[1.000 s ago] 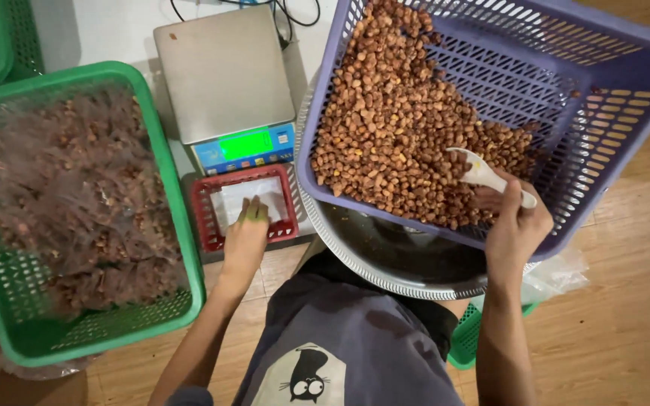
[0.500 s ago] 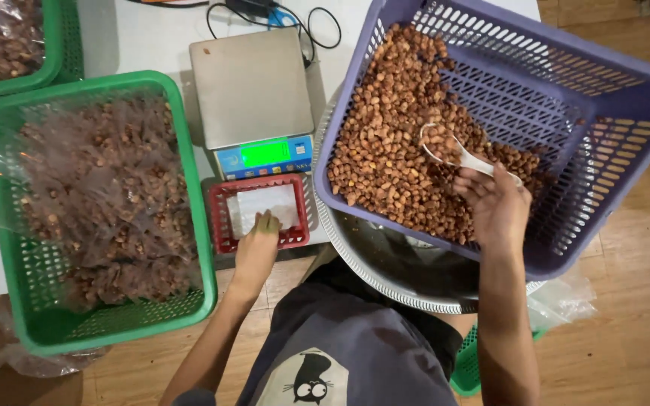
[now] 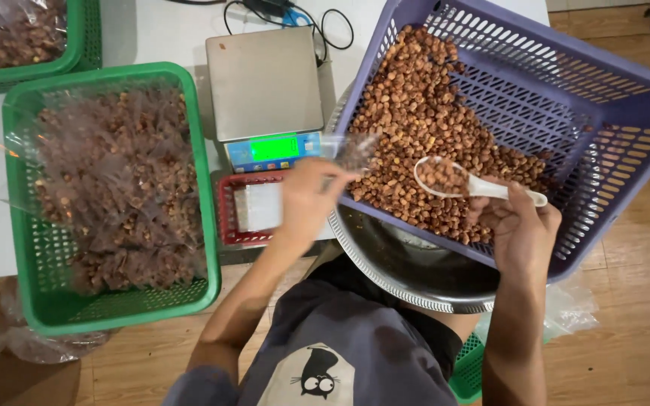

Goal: Scooping roasted peanuts into small plastic bags, weighing them on a digital scale, and placing them into a storage basket.

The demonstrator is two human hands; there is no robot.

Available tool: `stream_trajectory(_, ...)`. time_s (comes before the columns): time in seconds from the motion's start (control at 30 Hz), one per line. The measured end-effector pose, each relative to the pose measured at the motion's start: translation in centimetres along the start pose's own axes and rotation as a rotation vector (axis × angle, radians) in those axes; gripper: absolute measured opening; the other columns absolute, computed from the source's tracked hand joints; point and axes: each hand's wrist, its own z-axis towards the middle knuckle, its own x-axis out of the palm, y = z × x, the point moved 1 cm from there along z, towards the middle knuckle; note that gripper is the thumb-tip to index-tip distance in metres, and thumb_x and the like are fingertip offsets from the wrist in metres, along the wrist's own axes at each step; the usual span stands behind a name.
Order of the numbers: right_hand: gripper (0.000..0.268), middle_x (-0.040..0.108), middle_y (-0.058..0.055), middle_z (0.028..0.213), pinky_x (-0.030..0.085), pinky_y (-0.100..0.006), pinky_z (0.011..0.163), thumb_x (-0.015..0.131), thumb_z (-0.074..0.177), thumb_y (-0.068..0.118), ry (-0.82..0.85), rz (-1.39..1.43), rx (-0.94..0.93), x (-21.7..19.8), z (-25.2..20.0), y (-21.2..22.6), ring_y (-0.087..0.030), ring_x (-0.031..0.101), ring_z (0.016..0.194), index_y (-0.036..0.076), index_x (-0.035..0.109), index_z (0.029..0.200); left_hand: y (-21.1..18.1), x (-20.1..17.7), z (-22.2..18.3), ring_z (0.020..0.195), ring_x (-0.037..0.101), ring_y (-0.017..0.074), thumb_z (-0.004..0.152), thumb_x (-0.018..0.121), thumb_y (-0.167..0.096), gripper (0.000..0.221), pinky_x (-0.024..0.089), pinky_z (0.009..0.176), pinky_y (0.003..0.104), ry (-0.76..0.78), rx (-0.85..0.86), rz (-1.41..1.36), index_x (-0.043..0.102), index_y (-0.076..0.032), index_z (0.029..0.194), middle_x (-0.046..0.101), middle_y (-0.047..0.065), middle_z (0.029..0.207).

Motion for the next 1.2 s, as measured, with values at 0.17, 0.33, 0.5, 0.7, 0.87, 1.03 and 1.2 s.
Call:
stream_trajectory(0.17,0.032,0.066,-0.019,0.077,0.059,-0.034,0.054,0.049,0.112,0.014,0.038,-0.17,-0.102,1.0,-1.8,2.2,-0.027,0.065,0.055,-0.012,0.067,0.11,-4.4,4.5,2.7,0.103,0.073,0.0309,0.093,0.081,-0.005,0.017,0.064,0.095,0.038,0.085,0.632,0.112,0.065,-0.003,0.092,0.073,0.017,0.107)
stream_trajectory(0.33,0.027,0.072,-0.018,0.091,0.063,-0.033,0.072,0.049,0.114,0.01,0.251,-0.442,-0.417,1.5,-2.3,4.7,-0.023,0.072,0.076,-0.007,0.067,0.123,-2.8,6.5,3.3,0.077,0.074,0.0158,0.099,0.072,-0.038,0.062,0.063,0.056,0.023,0.438,0.318,-0.131,0.039,-0.012,0.145,0.075,0.007,0.114)
stream_trajectory(0.5,0.016,0.071,-0.016,0.125,0.067,-0.035,0.098,0.055,0.111,-0.008,0.527,-0.469,-0.709,0.7,0.9,4.9,-0.028,0.075,0.114,0.004,0.063,0.118,-4.8,2.7,6.3,0.103,0.076,0.0244,0.079,0.085,0.013,0.107,0.067,0.093,0.027,0.431,-0.285,-0.516,0.017,-0.015,0.157,0.07,0.023,0.128)
stream_trajectory(0.7,0.023,0.073,-0.023,0.107,0.068,-0.037,0.086,0.051,0.118,0.0,0.07,-0.516,-0.623,0.4,9.6,2.0,-0.03,0.075,0.094,-0.01,0.065,0.133,0.9,-1.2,7.2,0.14,0.05,0.0263,0.094,0.058,-0.055,0.079,0.05,0.113,0.043,0.1,-0.476,-0.494,0.029,-0.018,0.157,0.029,0.011,0.168)
stream_trajectory(0.87,0.024,0.063,-0.024,0.088,0.051,-0.042,0.077,0.052,0.114,0.008,0.121,-0.326,-0.341,0.1,9.9,-2.3,-0.03,0.061,0.082,-0.006,0.07,0.118,5.3,-1.8,8.3,0.092,0.067,0.0098,0.1,0.07,-0.022,0.018,0.056,0.09,0.028,-0.451,-0.497,-0.684,0.072,-0.009,0.111,0.075,0.004,0.101)
stream_trajectory(1.03,0.034,0.07,-0.031,0.1,0.06,-0.047,0.087,0.05,0.114,0.015,0.199,-0.131,-0.128,-2.8,9.0,-4.9,-0.037,0.075,0.094,-0.01,0.064,0.132,17.0,-1.1,7.5,0.11,0.07,0.0233,0.095,0.07,0.0,0.011,0.05,0.103,0.037,-0.59,-0.232,-0.299,0.078,-0.006,0.095,0.077,0.014,0.103)
stream_trajectory(1.2,0.033,0.069,-0.034,0.102,0.061,-0.054,0.087,0.051,0.111,0.014,0.125,0.0,0.037,-4.0,7.0,-5.5,-0.039,0.075,0.093,-0.013,0.06,0.128,14.4,-1.4,4.6,0.149,0.032,0.0379,0.076,0.094,-0.007,0.068,0.01,0.123,0.067,-0.208,-0.224,0.616,0.061,-0.017,0.135,0.038,0.009,0.158)
